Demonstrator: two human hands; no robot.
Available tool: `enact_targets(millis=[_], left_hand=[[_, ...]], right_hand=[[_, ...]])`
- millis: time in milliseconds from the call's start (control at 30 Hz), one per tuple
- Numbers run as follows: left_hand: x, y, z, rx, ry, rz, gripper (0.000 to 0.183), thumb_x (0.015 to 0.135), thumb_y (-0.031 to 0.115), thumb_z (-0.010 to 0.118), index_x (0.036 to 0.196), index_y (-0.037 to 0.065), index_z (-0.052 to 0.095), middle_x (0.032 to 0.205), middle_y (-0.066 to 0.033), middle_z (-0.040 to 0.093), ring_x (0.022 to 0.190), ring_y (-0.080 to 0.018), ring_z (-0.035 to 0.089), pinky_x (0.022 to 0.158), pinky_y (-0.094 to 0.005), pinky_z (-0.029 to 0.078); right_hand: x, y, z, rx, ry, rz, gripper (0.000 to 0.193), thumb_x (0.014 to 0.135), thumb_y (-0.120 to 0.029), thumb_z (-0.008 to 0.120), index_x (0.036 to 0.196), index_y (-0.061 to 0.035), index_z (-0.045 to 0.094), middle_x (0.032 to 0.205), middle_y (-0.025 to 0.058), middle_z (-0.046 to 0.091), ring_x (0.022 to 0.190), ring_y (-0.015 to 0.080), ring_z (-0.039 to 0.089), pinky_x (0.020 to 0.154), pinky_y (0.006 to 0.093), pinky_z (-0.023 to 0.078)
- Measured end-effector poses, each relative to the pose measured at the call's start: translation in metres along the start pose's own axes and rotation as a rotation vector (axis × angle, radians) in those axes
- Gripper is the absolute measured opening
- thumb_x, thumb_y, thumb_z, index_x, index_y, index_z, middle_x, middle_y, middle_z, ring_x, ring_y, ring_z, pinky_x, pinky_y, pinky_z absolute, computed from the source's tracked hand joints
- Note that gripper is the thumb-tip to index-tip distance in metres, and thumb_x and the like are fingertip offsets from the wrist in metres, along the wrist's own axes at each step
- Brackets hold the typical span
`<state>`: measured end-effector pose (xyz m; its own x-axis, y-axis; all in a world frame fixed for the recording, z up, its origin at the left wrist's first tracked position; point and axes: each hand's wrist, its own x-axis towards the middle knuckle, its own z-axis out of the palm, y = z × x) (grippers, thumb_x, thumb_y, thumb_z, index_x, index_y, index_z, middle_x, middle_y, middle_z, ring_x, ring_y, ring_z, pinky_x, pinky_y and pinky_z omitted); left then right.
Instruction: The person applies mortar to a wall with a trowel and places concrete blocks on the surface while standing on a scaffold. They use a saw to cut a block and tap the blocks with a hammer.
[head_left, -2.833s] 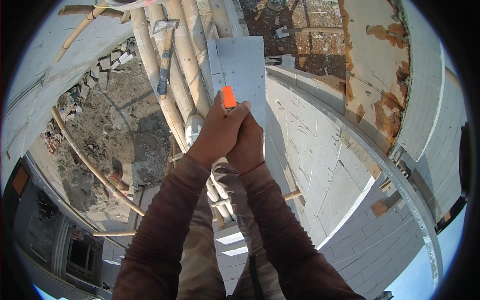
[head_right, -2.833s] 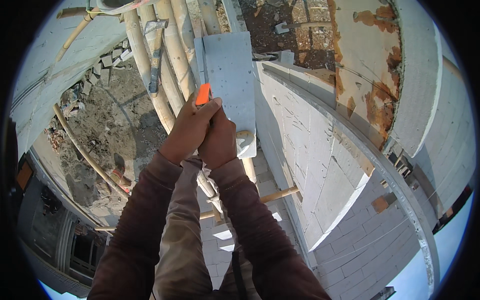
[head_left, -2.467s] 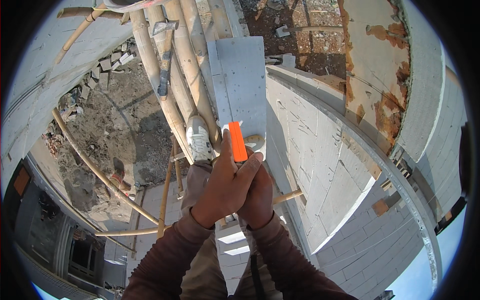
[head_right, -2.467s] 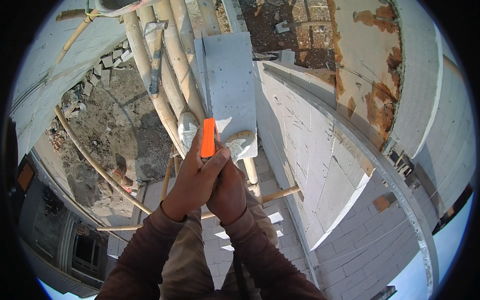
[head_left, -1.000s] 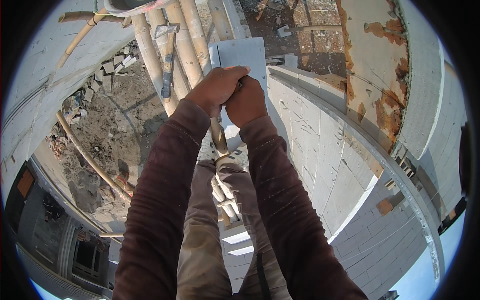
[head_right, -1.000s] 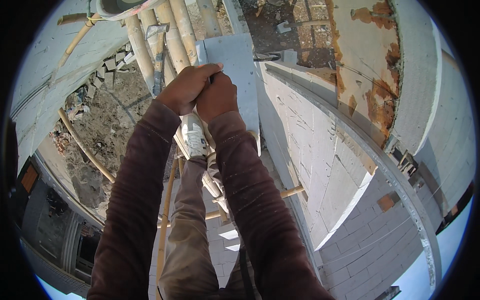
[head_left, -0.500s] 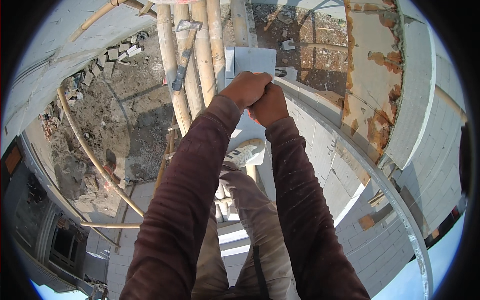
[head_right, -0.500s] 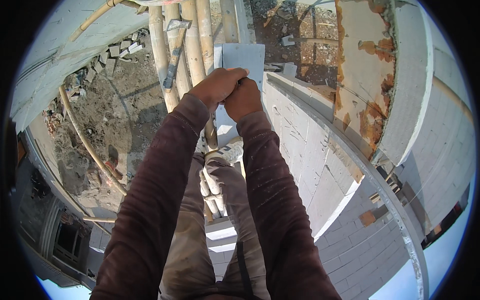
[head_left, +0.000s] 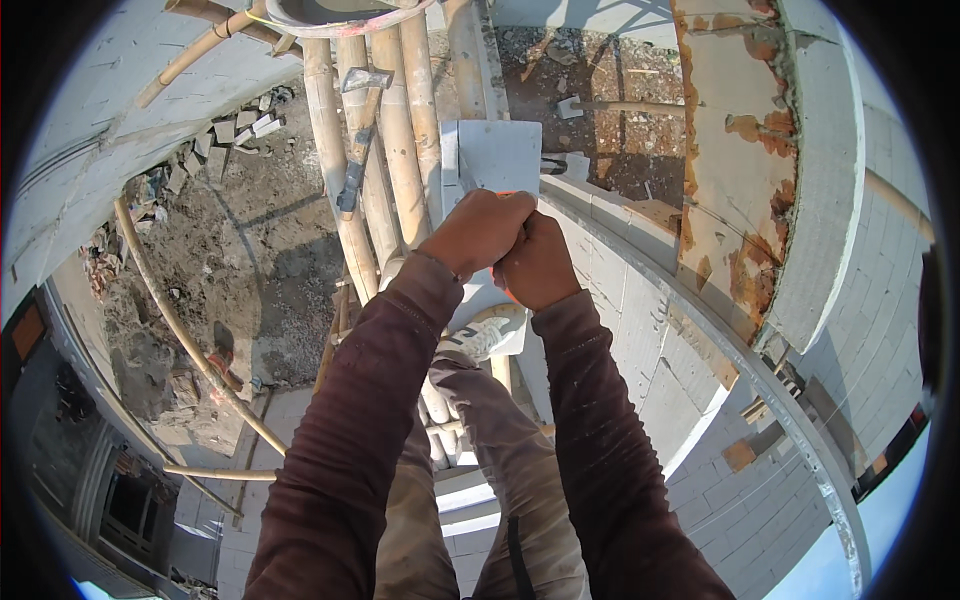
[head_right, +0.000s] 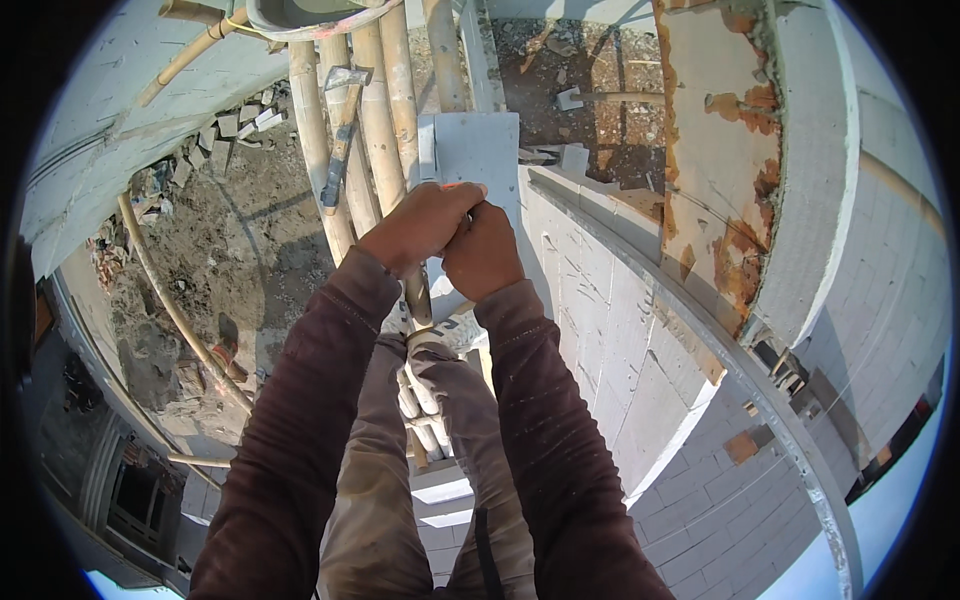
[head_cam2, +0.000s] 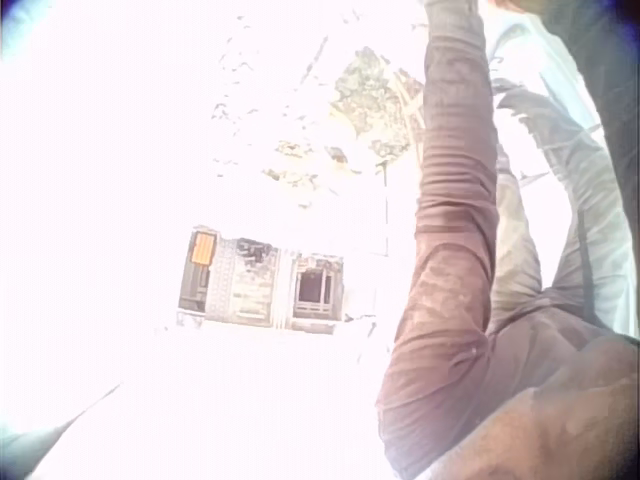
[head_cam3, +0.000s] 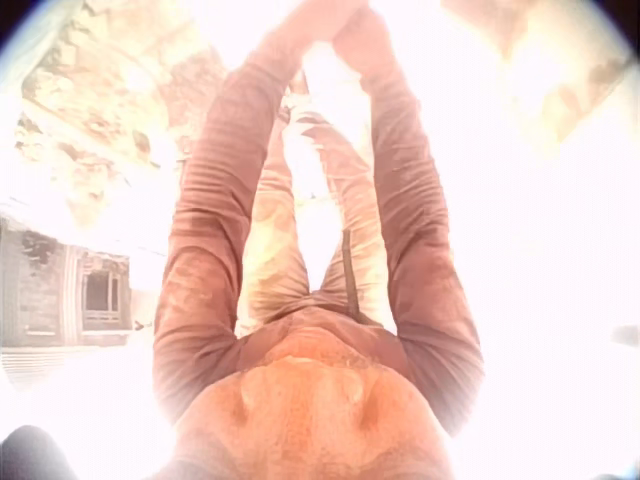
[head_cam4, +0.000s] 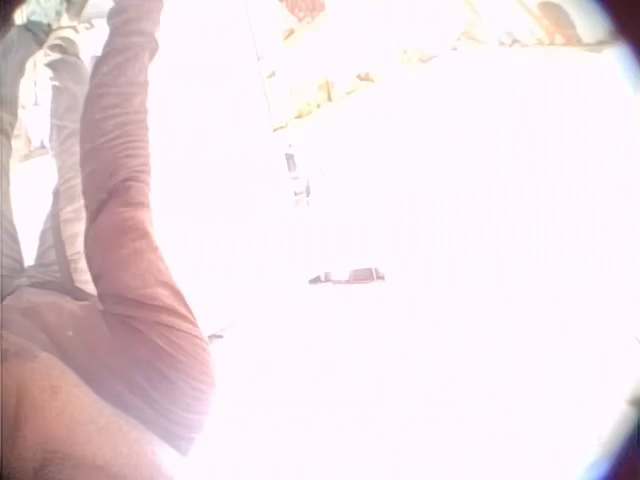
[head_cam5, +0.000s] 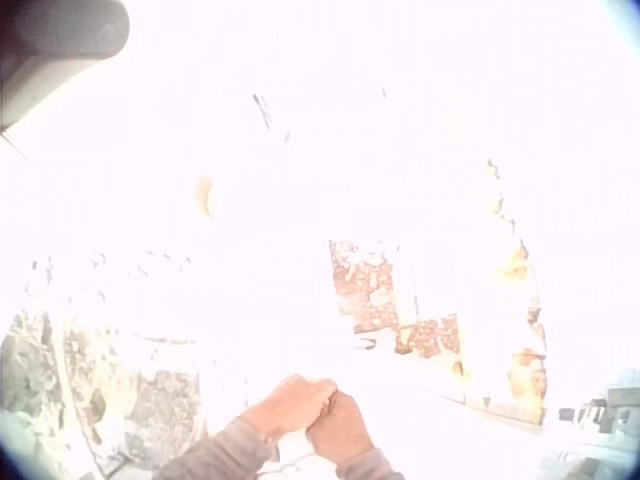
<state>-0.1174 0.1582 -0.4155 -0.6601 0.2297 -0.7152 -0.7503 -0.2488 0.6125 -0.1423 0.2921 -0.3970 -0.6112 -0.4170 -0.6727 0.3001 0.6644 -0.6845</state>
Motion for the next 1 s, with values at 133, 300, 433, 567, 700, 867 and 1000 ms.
enact_targets(millis=[133,300,433,567,700,867,1000], left_hand=[[-0.048,-0.011,0.059,0.111,0.398,0.214,0.044,0.096,0.031,0.05,0.083,-0.01,0.061,0.069,-0.0232,0.065,0.051,-0.032,0.065,0.055,-0.0418,0.054],[0.013,0.035,-0.019,-0.122,0.125,-0.17,0.045,0.095,0.042,0.062,0.074,0.002,0.063,0.066,-0.0033,0.055,0.055,-0.0143,0.046,0.053,-0.0314,0.038],[0.044,0.029,-0.049,-0.05,0.079,-0.209,0.065,0.093,0.062,0.06,0.102,-0.002,0.067,0.089,-0.0136,0.069,0.078,-0.0228,0.07,0.075,-0.0371,0.056],[0.071,-0.024,-0.105,0.155,0.466,-0.195,0.066,0.095,0.057,0.06,0.116,-0.005,0.066,0.101,-0.019,0.071,0.091,-0.0284,0.071,0.085,-0.0412,0.055],[0.126,-0.087,-0.164,0.752,0.549,0.261,0.06,0.098,0.04,0.059,0.135,-0.008,0.055,0.127,-0.0291,0.065,0.112,-0.0381,0.067,0.1,-0.0401,0.049],[0.195,-0.116,-0.162,0.801,0.552,0.422,0.058,0.099,0.034,0.058,0.144,-0.002,0.05,0.14,-0.0272,0.056,0.132,-0.0377,0.053,0.112,-0.0412,0.04],[0.223,-0.121,-0.137,0.831,0.446,0.409,0.056,0.097,0.03,0.061,0.145,0.003,0.05,0.14,-0.0229,0.057,0.132,-0.0369,0.052,0.112,-0.0416,0.04]], right_hand=[[-0.074,-0.035,-0.009,0.21,0.088,-0.059,0.024,0.098,-0.008,0.047,0.101,0.01,0.063,0.084,0.0243,0.069,0.077,0.034,0.071,0.066,0.0409,0.054],[0.04,-0.002,0.007,0.017,0.073,-0.004,0.041,0.106,-0.027,0.043,0.093,0.0075,0.061,0.066,0.0099,0.063,0.054,0.0179,0.062,0.05,0.0332,0.05],[0.063,-0.027,-0.019,0.108,-0.033,0.215,0.046,0.104,-0.037,0.047,0.086,0.0037,0.06,0.066,0.01,0.061,0.052,0.0191,0.06,0.051,0.0355,0.05],[0.051,-0.027,-0.023,0.296,0.064,0.279,0.036,0.104,-0.034,0.047,0.095,-0.0006,0.059,0.074,0.0068,0.06,0.052,0.0149,0.056,0.052,0.0331,0.05],[0.001,-0.071,-0.045,0.316,-0.193,0.084,0.031,0.106,-0.028,0.044,0.111,-0.001,0.059,0.079,0.0055,0.061,0.053,0.0126,0.056,0.054,0.0283,0.05],[0.026,-0.071,-0.063,0.288,-0.187,0.193,0.029,0.106,-0.028,0.044,0.103,-0.002,0.057,0.081,0.0061,0.064,0.054,0.0116,0.058,0.052,0.0249,0.05],[0.104,-0.015,-0.047,0.378,-0.235,0.146,0.029,0.105,-0.025,0.045,0.103,0.0015,0.056,0.082,0.0079,0.063,0.059,0.0116,0.06,0.054,0.0264,0.052]])
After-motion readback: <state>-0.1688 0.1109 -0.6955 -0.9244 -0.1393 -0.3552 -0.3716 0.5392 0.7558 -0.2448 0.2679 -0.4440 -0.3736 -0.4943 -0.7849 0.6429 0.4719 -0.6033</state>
